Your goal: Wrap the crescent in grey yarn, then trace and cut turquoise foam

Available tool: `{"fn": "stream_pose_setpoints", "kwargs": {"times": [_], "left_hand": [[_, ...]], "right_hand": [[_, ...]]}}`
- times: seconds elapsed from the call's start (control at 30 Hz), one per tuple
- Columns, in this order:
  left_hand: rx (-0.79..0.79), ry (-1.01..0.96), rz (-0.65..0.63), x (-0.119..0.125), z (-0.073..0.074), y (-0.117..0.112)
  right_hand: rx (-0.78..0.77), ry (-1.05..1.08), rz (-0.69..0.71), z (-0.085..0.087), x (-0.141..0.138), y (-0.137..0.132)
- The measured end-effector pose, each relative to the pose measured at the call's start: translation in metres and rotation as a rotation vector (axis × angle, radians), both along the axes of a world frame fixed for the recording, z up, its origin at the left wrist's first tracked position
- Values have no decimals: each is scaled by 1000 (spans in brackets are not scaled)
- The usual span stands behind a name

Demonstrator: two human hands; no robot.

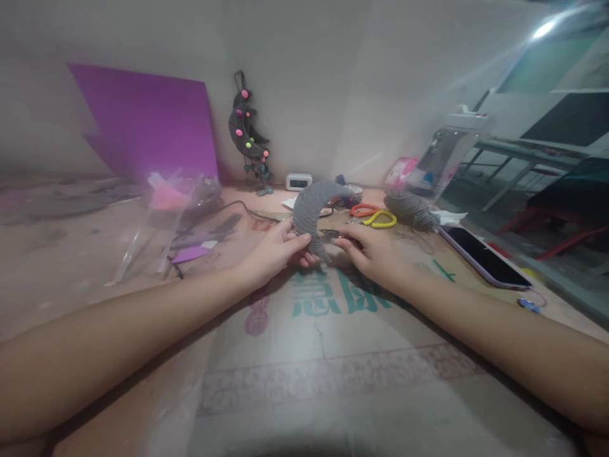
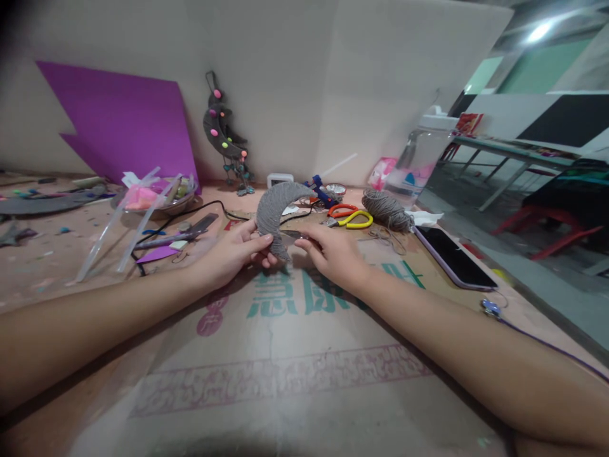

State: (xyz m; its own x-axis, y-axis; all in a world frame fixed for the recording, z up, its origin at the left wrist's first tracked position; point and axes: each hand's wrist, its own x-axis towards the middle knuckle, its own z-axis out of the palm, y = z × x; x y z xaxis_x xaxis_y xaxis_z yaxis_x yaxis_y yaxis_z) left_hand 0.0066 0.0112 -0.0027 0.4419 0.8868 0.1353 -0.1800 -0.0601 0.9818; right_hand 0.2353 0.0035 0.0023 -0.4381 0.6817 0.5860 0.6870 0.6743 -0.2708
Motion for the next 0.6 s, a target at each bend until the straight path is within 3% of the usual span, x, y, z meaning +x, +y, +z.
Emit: {"fn": "stream_pose_setpoints", "kwargs": {"times": [0.23,0.3,0.37,0.6], "left_hand": [[62,165,54,2,-2,-5],[133,217,13,2,-4,-7],[252,267,60,4,-6,-8],[328,280,161,8,-20,9]], "right_hand": [[45,48,-9,-7,1,3],[64,38,16,-8,2,2],[69,32,38,-8,4,2],[100,68,70,-13,10,14]]}}
